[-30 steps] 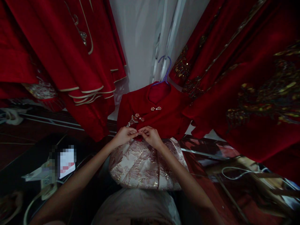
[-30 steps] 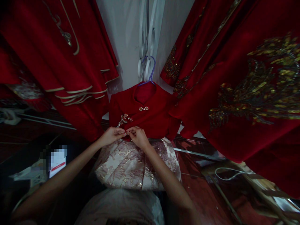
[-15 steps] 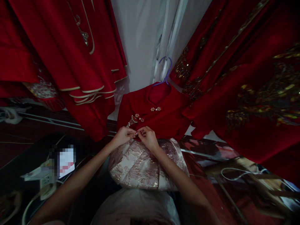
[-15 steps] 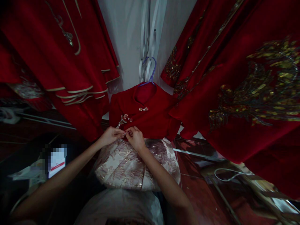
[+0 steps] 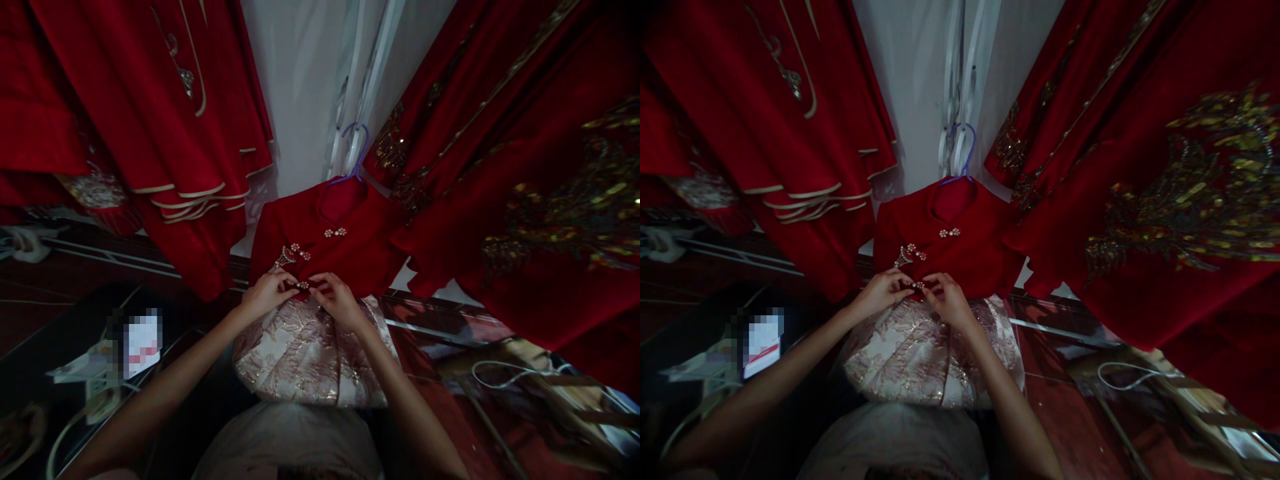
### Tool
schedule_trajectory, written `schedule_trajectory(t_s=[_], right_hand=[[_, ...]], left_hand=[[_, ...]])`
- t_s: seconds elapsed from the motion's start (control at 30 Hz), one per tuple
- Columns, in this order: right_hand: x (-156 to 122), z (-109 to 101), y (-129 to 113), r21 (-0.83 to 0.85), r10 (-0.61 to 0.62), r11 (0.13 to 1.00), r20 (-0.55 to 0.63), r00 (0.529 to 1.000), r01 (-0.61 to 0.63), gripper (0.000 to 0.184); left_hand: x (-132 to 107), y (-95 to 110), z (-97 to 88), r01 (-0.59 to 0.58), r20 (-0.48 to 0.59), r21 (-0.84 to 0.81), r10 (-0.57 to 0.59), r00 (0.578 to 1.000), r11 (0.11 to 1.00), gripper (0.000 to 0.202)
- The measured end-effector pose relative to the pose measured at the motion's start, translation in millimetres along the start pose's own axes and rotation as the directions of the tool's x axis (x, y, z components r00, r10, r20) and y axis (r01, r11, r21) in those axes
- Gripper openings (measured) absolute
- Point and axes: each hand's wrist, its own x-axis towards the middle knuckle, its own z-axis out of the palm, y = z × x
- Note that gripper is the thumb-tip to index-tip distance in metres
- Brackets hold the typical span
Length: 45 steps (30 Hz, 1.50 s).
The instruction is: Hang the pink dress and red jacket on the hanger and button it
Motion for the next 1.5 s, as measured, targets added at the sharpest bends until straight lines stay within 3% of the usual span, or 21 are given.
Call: schedule_trajectory(t_s=[0.2,0.5,0.7,0.8,0.93,1.13,1.5], right_hand=[[2.3,1.6,9.0,-0.04,0.005,0.999,0.007,1.0,-0.004,0.023],[-0.1,24.0,22.1,0.063,0.048,0.997,0.069,0.996,-0.052,0.025],[1.1,26.7,28.4,-0.041,0.071,0.996,-0.074,0.995,-0.074,0.037],[-0.3,28.7,30.5,-0.049,0.061,0.997,-0.044,0.997,-0.064,0.035],[-0.6,30.9,29.3,0.005,0.104,0.995,-0.038,0.994,-0.103,0.027],[0.1,27.5,21.3,0.085,0.081,0.993,-0.01,0.997,-0.08,0.017],[0.0,27.6,21.3,0.124,0.086,0.988,0.014,0.996,-0.088,0.021]], left_hand=[[-3.0,-2.4,8.7,-0.025,-0.056,0.062,0.028,0.998,0.998,0.025],[-3.6,3.2,10.4,-0.058,-0.032,0.084,0.061,0.998,0.995,0.016],[-4.7,2.8,18.0,-0.037,-0.047,0.062,0.04,0.998,0.997,0.01],[-5.3,3.4,20.1,-0.013,-0.09,0.12,0.024,0.996,0.993,0.015],[-5.6,6.6,17.1,-0.039,-0.052,0.179,0.049,0.997,0.983,0.01],[-5.3,7.0,16.4,-0.05,-0.067,0.141,0.06,0.996,0.989,0.006],[-5.1,5.4,18.4,-0.026,-0.048,0.04,0.028,0.998,0.999,0.006]])
